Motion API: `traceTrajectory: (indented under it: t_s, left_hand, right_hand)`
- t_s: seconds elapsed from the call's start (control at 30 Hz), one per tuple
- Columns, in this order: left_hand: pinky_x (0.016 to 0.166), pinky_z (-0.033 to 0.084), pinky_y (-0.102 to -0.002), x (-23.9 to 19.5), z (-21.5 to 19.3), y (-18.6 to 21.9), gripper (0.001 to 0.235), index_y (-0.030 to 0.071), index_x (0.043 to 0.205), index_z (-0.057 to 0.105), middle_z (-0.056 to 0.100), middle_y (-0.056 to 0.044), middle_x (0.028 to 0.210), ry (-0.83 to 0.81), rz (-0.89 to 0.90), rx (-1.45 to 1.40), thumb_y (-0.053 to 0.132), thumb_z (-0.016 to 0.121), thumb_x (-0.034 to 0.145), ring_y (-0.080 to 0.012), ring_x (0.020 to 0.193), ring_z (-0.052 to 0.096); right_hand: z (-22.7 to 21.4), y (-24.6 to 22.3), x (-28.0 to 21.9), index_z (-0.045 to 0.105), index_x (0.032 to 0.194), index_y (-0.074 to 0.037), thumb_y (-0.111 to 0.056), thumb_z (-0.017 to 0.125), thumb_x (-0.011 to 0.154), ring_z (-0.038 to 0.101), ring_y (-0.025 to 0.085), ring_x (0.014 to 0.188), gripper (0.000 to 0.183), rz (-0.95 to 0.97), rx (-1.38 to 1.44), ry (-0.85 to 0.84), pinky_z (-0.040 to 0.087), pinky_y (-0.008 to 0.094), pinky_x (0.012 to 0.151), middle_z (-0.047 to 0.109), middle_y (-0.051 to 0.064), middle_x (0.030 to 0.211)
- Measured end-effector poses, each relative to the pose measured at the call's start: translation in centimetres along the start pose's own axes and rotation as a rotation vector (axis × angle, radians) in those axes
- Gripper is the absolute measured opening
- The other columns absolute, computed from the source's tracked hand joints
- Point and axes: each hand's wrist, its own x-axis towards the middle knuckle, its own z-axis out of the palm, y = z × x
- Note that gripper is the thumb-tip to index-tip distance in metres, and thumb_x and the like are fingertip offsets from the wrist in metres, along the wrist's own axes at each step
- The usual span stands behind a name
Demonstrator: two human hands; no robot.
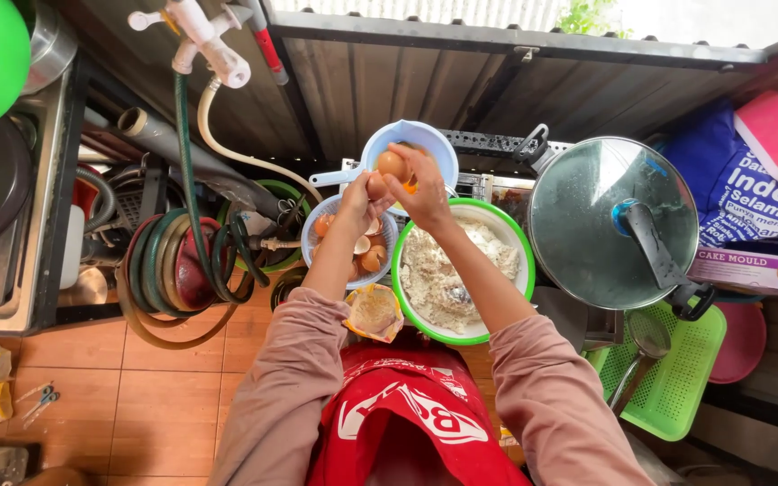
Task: The person is cracking multiple eggs into a bowl as part of a food preparation process.
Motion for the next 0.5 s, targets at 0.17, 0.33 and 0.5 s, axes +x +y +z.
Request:
traceTrajectory:
  t_s: [0.17, 0.33, 0.5]
  left_hand:
    - [0.089, 0.064, -0.055, 1.1, 0.7, -0.8, 0.040, 0.004, 0.120, 0.051, 0.053, -0.014, 0.105, 0.010, -0.001, 0.000, 0.039, 0.054, 0.101, -0.0459, 0.094, 0.074]
    - [0.084, 0.066, -0.053, 1.4, 1.5, -0.8, 0.049, 0.004, 0.129, 0.051, 0.050, -0.013, 0.110, 0.008, -0.008, 0.055, 0.044, 0.052, 0.102, -0.0498, 0.092, 0.074]
    - [0.086, 0.066, -0.051, 1.0, 1.6, -0.3, 0.047, 0.003, 0.124, 0.059, 0.060, -0.019, 0.109, -0.016, -0.022, 0.063, 0.044, 0.047, 0.104, -0.0487, 0.098, 0.073]
  right_hand:
    - [-0.3, 1.7, 0.0, 0.066, 0.136, -0.022, -0.031, 0.079, 0.092, 0.068, 0.018, 0.092, 0.046, 0.181, 0.077, -0.036, 0.058, 0.027, 0.075, 0.073, 0.009, 0.109]
    - [-0.6, 1.3, 0.1, 0.066, 0.135, -0.019, -0.026, 0.083, 0.088, 0.070, 0.022, 0.095, 0.051, 0.142, 0.061, 0.044, 0.057, 0.028, 0.077, 0.073, 0.010, 0.119]
    - [-0.9, 2.3, -0.1, 0.063, 0.137, -0.021, -0.028, 0.080, 0.092, 0.072, 0.018, 0.092, 0.048, 0.358, 0.218, 0.064, 0.060, 0.027, 0.078, 0.074, 0.010, 0.112]
